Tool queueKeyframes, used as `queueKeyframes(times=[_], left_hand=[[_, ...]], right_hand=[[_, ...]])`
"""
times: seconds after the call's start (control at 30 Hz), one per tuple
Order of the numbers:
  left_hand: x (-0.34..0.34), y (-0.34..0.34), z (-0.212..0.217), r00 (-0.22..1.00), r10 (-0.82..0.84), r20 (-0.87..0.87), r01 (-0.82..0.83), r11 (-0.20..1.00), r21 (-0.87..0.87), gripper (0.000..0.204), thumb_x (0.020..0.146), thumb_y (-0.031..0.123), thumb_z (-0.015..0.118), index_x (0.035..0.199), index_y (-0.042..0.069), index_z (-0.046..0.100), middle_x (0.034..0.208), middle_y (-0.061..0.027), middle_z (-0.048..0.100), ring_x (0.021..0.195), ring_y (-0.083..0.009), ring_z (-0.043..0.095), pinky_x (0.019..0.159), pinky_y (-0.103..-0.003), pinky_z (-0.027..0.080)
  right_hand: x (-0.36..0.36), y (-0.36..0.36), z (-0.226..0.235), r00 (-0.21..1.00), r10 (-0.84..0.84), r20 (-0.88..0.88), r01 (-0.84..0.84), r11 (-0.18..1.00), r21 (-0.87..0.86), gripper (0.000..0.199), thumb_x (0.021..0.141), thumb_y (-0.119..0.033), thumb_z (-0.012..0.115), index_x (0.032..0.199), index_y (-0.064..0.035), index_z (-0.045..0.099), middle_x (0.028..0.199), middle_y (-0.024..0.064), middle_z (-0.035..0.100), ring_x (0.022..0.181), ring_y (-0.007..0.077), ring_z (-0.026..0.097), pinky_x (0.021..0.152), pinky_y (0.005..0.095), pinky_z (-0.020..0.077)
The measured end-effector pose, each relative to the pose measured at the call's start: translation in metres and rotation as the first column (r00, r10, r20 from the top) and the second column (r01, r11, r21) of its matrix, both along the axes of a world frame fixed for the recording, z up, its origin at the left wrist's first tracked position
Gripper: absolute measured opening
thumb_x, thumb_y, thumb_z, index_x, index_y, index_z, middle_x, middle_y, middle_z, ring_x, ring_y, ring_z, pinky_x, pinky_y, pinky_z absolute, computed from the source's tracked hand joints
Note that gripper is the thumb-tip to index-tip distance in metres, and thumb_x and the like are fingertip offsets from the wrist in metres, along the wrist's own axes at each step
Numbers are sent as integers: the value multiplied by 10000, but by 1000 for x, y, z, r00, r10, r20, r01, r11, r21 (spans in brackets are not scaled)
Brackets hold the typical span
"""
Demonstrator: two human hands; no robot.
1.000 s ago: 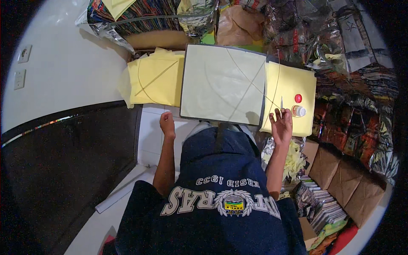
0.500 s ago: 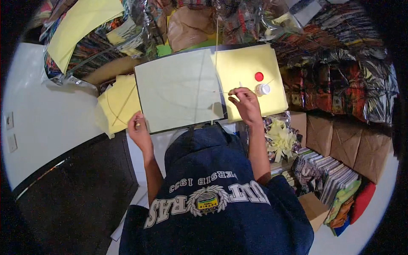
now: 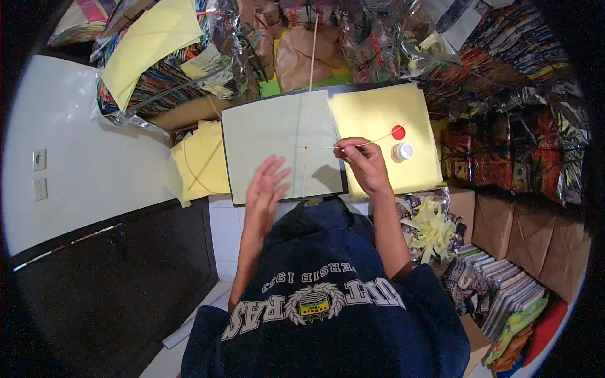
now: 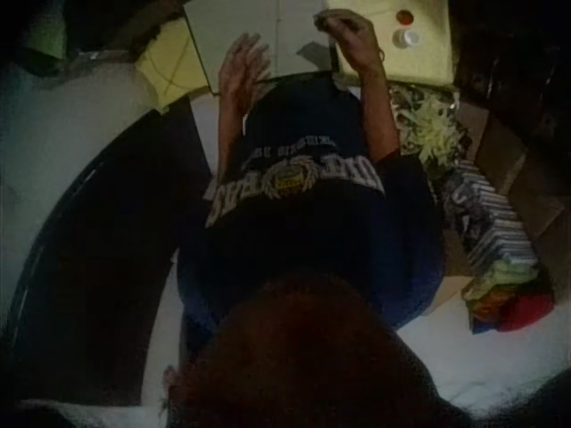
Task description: Assembling a kite using paper, bamboo sticks, string, and glue.
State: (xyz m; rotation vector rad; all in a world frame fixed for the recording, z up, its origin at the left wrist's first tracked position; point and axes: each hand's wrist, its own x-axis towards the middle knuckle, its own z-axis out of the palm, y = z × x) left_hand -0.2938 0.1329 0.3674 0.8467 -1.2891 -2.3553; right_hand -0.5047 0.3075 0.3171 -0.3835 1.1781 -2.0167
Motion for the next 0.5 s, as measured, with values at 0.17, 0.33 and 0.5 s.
queueKeyframes(times=[0.17, 0.33, 0.5], left_hand=[[-29, 16, 13, 987, -127, -94, 144, 967, 208, 674, 1031, 159, 674, 1606, 23, 350, 1591, -211, 468, 1426, -340, 518, 1158, -474, 477], [-34, 28, 8, 998, -55, 22, 49, 976, 214, 585, 993, -41, 647, 1534, -40, 425, 1492, -232, 550, 1308, -322, 621, 1076, -450, 576], [-27, 30, -3, 999, 7, 36, -13, 985, 173, 492, 1011, -13, 636, 1476, -53, 480, 1428, -211, 594, 1252, -302, 649, 1044, -476, 596]], right_hand=[[12, 5, -8, 994, 108, -8, -107, 993, 55, 209, 1025, -121, 688, 1168, 28, 721, 1127, 128, 746, 1040, 208, 699, 971, 367, 552], [20, 12, -9, 984, 157, 90, -161, 986, 40, 236, 1043, -125, 661, 1235, 7, 700, 1176, 109, 734, 1057, 181, 686, 968, 351, 546], [19, 51, -3, 969, 211, 132, -224, 970, 94, 314, 1029, -177, 694, 1296, -14, 672, 1193, 83, 712, 1066, 145, 669, 950, 309, 534]])
